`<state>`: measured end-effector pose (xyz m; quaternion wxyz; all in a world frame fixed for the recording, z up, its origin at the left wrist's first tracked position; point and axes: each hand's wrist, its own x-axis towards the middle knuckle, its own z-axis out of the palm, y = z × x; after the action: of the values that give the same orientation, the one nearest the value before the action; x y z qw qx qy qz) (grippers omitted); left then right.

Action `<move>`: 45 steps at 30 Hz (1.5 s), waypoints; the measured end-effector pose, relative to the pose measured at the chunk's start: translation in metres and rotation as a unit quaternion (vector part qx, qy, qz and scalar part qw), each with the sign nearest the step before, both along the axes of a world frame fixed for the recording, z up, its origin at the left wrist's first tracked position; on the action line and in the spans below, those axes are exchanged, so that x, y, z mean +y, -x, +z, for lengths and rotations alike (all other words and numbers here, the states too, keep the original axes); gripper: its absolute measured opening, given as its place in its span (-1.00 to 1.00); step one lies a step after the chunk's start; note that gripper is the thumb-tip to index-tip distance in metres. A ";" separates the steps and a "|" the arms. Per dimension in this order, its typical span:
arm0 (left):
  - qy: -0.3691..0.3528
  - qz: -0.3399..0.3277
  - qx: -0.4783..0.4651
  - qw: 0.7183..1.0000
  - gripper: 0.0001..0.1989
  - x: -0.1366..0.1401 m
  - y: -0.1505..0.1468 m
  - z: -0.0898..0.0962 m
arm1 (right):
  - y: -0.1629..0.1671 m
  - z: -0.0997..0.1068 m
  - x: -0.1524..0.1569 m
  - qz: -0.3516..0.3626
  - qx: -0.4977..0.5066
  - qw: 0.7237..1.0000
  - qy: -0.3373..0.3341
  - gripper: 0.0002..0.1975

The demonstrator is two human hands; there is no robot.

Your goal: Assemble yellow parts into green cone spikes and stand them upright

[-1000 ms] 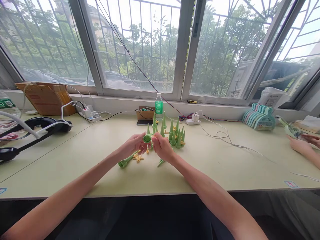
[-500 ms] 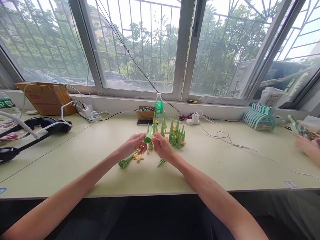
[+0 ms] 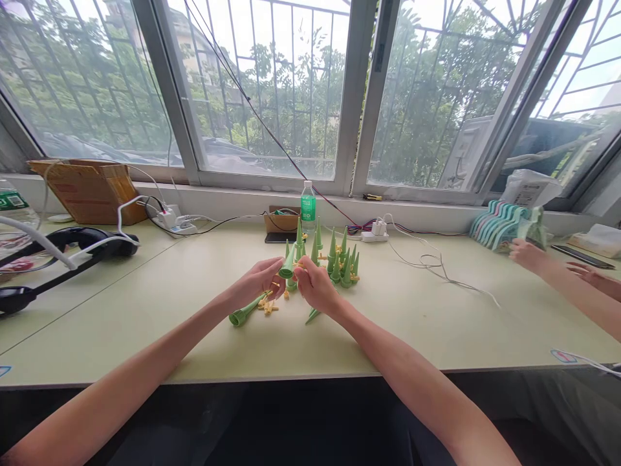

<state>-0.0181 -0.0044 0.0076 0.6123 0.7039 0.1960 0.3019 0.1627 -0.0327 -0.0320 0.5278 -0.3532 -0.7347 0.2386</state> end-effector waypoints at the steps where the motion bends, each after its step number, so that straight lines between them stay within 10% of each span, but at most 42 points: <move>1: -0.001 -0.001 0.000 1.000 -0.60 0.000 0.000 0.000 | 0.000 0.000 0.000 -0.001 0.000 1.000 -0.002 -0.60; 45: -0.260 0.158 0.099 0.947 -0.70 -0.006 -0.005 -0.007 | -0.002 0.000 0.005 -0.068 0.003 0.997 0.038 -0.46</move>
<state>-0.0126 -0.0101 0.0002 0.3301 0.8250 0.2789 0.3643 0.1647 -0.0279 -0.0321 0.5313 -0.4210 -0.6980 0.2309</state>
